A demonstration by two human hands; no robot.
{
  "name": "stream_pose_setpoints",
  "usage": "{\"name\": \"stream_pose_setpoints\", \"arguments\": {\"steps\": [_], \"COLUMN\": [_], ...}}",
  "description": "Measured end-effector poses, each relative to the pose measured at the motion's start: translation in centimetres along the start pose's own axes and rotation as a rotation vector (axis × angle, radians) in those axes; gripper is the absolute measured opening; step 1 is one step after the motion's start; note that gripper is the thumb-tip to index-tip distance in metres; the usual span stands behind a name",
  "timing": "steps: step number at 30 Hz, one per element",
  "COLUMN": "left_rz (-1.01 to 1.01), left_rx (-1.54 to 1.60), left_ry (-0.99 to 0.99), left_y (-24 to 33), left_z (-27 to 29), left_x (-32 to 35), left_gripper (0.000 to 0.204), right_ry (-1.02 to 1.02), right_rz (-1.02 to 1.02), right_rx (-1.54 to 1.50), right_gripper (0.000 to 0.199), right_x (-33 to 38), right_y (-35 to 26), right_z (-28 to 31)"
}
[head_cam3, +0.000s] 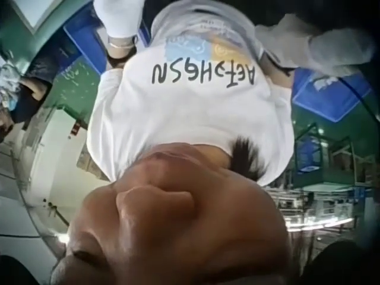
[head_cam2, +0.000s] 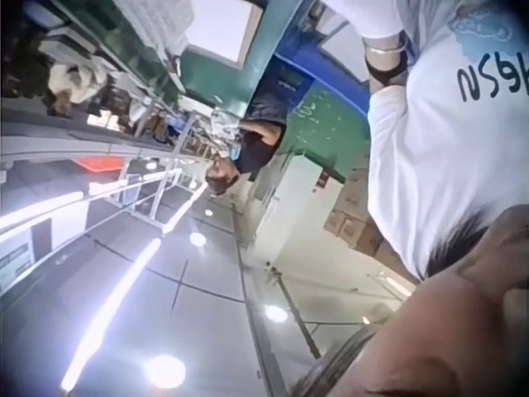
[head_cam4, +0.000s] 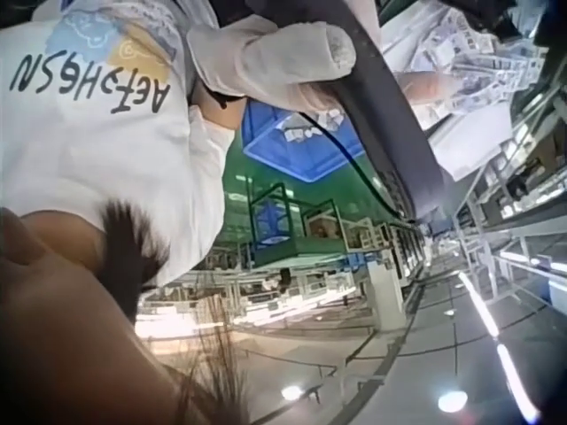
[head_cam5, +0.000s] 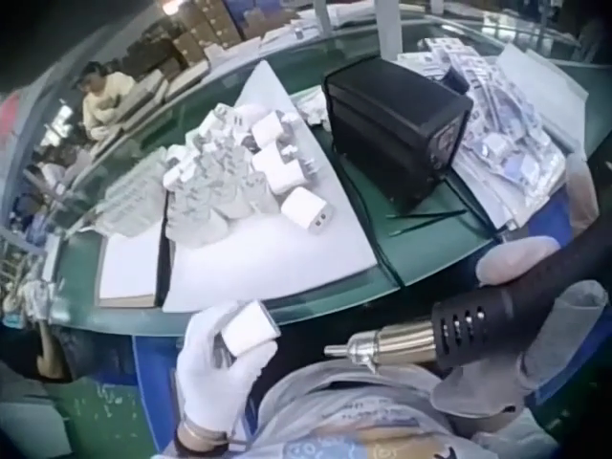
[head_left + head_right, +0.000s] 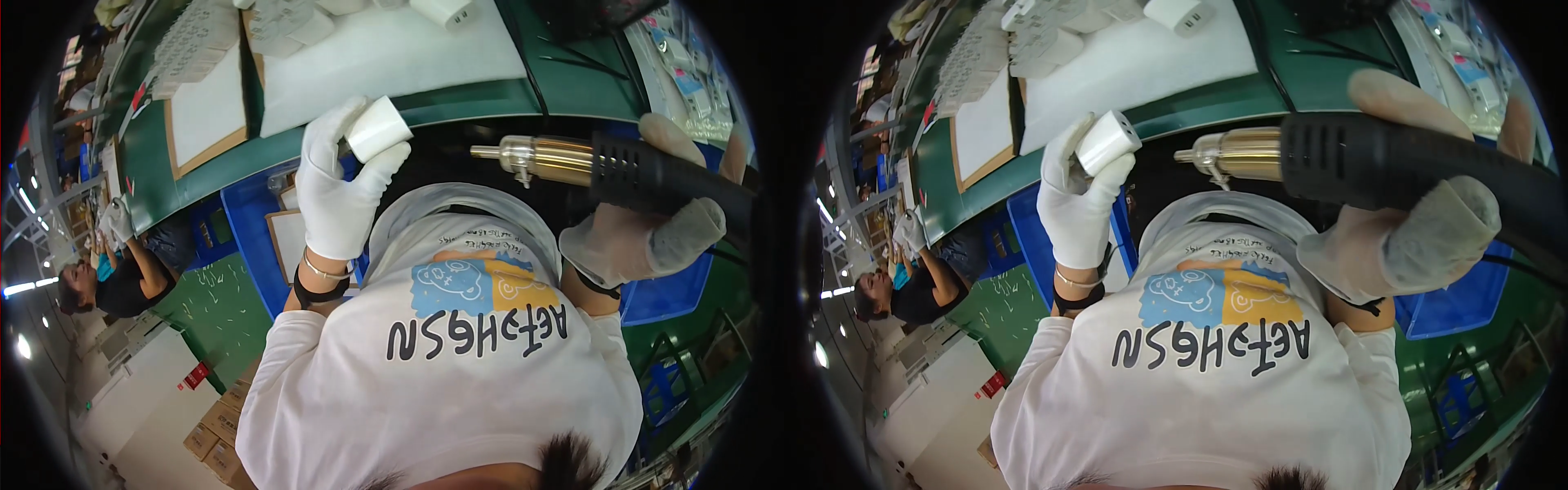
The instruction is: The person picks up a white power adapter from a tray, applies heat to it using a heat gun, and then sets it back down to repeat the process with another adapter.
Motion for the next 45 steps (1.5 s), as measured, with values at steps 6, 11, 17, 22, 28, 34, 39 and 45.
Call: {"name": "stream_pose_setpoints", "arguments": {"steps": [6,11,17,22,28,34,39,45], "left_rz": [0.131,0.118,-0.081,0.101,-0.040,0.044,-0.018,-0.034], "left_rx": [0.218,0.279,-0.119,-0.008,0.067,0.398,0.386,0.343], "left_ry": [0.088,0.144,0.119,0.183,0.078,-0.046,-0.108,-0.154], "left_y": [-0.6,-0.3,-2.1,-5.5,-1.2,2.3,3.0,4.1], "left_z": [0.9,2.9,9.5,14.5,7.4,0.7,-1.2,-1.8], "left_x": [-0.5,-1.1,-3.6,-5.5,-4.9,-3.2,-2.5,-2.1], "left_gripper": [0.066,0.063,0.066,0.066,0.071,0.081,0.086,0.087], "right_ry": [0.004,0.011,0.073,0.116,-0.046,-0.255,-0.369,-0.477], "right_rz": [-0.022,-0.035,0.008,0.023,0.124,0.449,0.540,0.655], "right_rx": [-0.025,-0.048,-0.005,0.023,0.097,0.485,0.436,0.332], "right_gripper": [0.067,0.070,0.075,0.074,0.062,0.054,0.043,0.032], "right_x": [0.0,-0.2,-1.2,-0.9,-0.1,-0.2,0.1,0.5], "right_y": [-0.4,-0.4,-0.3,-0.4,-1.9,-1.9,-2.3,-3.5], "right_z": [0.0,0.1,1.2,1.2,1.1,1.1,0.2,-0.5]}}
Point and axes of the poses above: each hand's wrist, its own x-axis away from the middle knuckle, its own z-axis out of the back of the hand, y = z × x, the point moved 7 cm from there along -x, towards the middle knuckle, and after that the axes turned 7 degrees about -x, right-handed, at the moved point
